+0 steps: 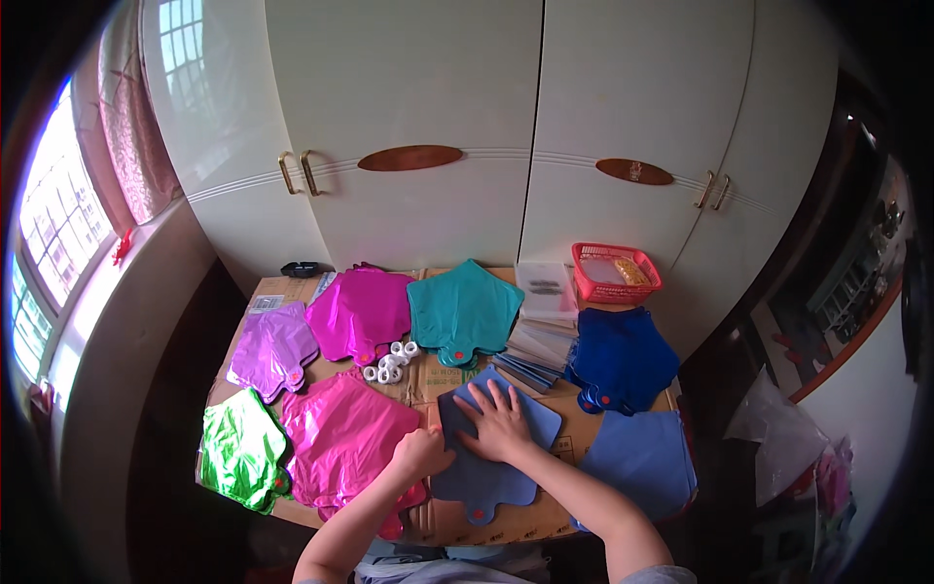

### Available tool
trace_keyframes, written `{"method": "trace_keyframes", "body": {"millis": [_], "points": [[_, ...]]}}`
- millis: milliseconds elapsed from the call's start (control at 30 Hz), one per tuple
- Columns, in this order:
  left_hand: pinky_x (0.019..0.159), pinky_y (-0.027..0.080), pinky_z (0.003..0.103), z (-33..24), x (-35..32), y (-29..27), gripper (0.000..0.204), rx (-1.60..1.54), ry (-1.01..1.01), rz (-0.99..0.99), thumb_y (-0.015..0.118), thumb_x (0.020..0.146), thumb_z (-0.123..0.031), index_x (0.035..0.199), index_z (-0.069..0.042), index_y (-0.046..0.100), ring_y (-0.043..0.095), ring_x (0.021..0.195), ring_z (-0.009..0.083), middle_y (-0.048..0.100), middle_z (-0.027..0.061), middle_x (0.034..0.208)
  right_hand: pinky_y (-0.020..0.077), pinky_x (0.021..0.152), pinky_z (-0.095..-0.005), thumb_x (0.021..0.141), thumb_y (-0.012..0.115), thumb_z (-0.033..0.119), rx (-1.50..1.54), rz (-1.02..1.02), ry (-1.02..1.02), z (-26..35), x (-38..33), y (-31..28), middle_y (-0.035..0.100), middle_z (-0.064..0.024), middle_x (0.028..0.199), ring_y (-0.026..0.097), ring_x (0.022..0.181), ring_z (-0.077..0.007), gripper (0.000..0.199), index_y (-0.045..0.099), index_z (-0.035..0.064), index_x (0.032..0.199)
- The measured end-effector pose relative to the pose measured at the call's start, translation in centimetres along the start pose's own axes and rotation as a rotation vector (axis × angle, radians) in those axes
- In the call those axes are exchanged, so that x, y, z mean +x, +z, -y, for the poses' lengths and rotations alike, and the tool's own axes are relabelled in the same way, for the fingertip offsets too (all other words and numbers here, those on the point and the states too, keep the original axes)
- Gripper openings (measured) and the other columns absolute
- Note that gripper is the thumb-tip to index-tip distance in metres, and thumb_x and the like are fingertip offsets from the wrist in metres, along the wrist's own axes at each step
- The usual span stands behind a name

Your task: Packaging colorful plastic pieces into bags and cardboard sleeves at a workbench.

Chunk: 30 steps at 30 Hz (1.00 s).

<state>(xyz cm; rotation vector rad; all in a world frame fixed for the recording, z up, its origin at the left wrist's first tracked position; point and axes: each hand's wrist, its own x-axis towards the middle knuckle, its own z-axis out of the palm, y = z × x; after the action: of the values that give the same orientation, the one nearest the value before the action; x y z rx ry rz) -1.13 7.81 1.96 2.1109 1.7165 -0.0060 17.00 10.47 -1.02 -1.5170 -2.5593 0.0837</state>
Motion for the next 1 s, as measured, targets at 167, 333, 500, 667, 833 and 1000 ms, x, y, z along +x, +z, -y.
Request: {"method": "trace_keyframes", "body": {"millis": [167, 333, 500, 667, 833, 1000], "points": [[0.071, 0.055, 0.045, 1.2, -0.5, -0.3, 0.040, 0.024, 0.139, 0.150, 0.060, 0.073, -0.036, 0.081, 0.003, 0.066, 0.067, 0.075, 0.0390, 0.066, 0.0236, 0.074, 0.0057, 0.113, -0.0584, 0.079, 0.053, 0.065, 0.020, 0.026, 0.005, 0.1, 0.0, -0.4, 0.022, -0.0080, 0.154, 0.013, 0.143, -0.0343, 0.078, 0.034, 0.0284, 0.146], [0.074, 0.054, 0.047, -1.3, -2.2, 0.0, 0.037, 0.064, 0.083, 0.101, 0.058, 0.072, -0.031, 0.089, 0.001, 0.065, 0.067, 0.079, 0.0382, 0.066, 0.0233, 0.081, 0.0037, 0.114, -0.0585, 0.078, 0.053, 0.064, 0.047, 0.008, 0.000, -0.1, -0.1, -0.2, 0.020, -0.0062, 0.154, 0.013, 0.144, -0.0315, 0.076, 0.039, 0.0266, 0.143], [0.076, 0.052, 0.049, -1.0, -1.4, 0.9, 0.045, -0.136, 0.144, -0.115, 0.060, 0.073, -0.028, 0.105, 0.004, 0.053, 0.064, 0.081, 0.0428, 0.065, 0.0263, 0.083, 0.0055, 0.114, -0.0574, 0.080, 0.056, 0.058, 0.021, -0.066, -0.056, -0.3, -0.2, 0.8, 0.027, -0.0060, 0.150, 0.024, 0.139, -0.0284, 0.071, 0.043, 0.0209, 0.140], [0.074, 0.052, 0.051, -0.8, 0.2, 0.8, 0.054, -0.269, -0.002, -0.228, 0.063, 0.074, -0.027, 0.111, 0.006, 0.042, 0.063, 0.081, 0.0461, 0.063, 0.0300, 0.087, 0.0119, 0.113, -0.0569, 0.079, 0.061, 0.048, 0.114, -0.101, -0.092, -0.3, -0.3, 0.5, 0.036, -0.0076, 0.145, 0.028, 0.137, -0.0290, 0.062, 0.051, 0.0202, 0.133], [0.073, 0.053, 0.051, 0.6, 1.0, 1.1, 0.057, -0.201, -0.042, -0.138, 0.066, 0.071, -0.028, 0.108, 0.008, 0.044, 0.063, 0.082, 0.0463, 0.063, 0.0304, 0.084, 0.0098, 0.115, -0.0546, 0.077, 0.060, 0.058, 0.110, -0.030, -0.079, -0.1, -0.2, -0.4, 0.032, -0.0074, 0.148, 0.025, 0.139, -0.0292, 0.075, 0.043, 0.0223, 0.140], [0.069, 0.055, 0.046, 1.2, 0.4, 0.1, 0.068, -0.081, 0.056, 0.106, 0.069, 0.067, -0.030, 0.115, 0.011, 0.042, 0.066, 0.077, 0.0407, 0.065, 0.0258, 0.077, 0.0068, 0.115, -0.0541, 0.069, 0.062, 0.067, 0.084, 0.047, -0.052, 0.0, -0.2, -1.4, 0.028, -0.0080, 0.151, 0.017, 0.142, -0.0308, 0.089, 0.038, 0.0236, 0.143]]}}
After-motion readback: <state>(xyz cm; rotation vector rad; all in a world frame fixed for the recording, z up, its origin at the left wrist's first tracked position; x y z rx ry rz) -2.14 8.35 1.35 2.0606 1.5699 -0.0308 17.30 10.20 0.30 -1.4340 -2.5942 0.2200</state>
